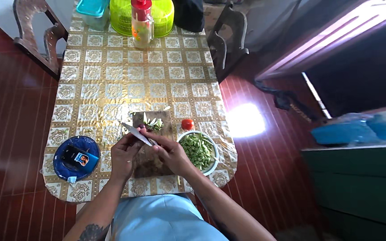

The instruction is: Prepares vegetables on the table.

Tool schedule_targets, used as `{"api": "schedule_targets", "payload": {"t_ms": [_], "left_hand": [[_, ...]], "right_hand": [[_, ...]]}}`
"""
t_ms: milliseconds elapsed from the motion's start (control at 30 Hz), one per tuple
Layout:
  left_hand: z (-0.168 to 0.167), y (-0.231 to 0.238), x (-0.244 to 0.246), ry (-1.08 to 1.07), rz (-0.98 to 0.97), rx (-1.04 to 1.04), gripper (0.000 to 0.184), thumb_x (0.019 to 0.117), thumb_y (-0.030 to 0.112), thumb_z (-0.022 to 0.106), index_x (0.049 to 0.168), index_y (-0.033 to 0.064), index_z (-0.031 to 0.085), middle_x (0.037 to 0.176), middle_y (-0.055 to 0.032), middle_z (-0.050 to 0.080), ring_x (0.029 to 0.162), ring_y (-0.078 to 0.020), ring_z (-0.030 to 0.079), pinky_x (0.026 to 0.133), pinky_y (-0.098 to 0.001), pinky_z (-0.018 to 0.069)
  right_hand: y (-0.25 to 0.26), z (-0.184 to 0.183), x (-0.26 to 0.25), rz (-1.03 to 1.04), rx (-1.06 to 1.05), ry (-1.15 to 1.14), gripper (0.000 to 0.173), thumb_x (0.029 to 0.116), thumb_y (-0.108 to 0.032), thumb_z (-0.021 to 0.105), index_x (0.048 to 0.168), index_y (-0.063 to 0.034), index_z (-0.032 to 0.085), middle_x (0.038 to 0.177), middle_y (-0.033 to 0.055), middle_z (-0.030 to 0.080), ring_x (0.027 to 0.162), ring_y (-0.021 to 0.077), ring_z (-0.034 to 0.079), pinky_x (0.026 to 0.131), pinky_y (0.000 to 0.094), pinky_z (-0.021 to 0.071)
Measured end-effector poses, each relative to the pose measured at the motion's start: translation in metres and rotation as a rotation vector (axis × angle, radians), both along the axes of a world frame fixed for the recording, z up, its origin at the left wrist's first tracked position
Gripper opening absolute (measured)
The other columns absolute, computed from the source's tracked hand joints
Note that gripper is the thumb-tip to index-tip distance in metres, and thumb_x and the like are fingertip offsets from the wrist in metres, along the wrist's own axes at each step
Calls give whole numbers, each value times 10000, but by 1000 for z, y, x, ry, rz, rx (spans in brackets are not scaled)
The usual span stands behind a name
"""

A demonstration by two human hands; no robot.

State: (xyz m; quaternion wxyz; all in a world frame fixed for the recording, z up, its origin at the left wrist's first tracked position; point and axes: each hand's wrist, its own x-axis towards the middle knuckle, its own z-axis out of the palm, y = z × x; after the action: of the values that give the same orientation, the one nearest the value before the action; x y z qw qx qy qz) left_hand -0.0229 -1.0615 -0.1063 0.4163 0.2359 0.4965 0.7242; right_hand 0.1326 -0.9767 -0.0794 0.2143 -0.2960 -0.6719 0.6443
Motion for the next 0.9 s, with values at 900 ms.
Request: {"api": "schedule_targets", "payload": {"t_ms": [900], "left_hand": [[7,3,8,-54,53,48,408,859,-97,642,1227,79,631,1153,-54,752,1032,-150,728,910,-307,603]], "right_hand": [[-5,3,-1,88,-7,4,523,1048,-213,568,1543,-90,453,1004,35,645,669,-28,493,612,148,441]]}}
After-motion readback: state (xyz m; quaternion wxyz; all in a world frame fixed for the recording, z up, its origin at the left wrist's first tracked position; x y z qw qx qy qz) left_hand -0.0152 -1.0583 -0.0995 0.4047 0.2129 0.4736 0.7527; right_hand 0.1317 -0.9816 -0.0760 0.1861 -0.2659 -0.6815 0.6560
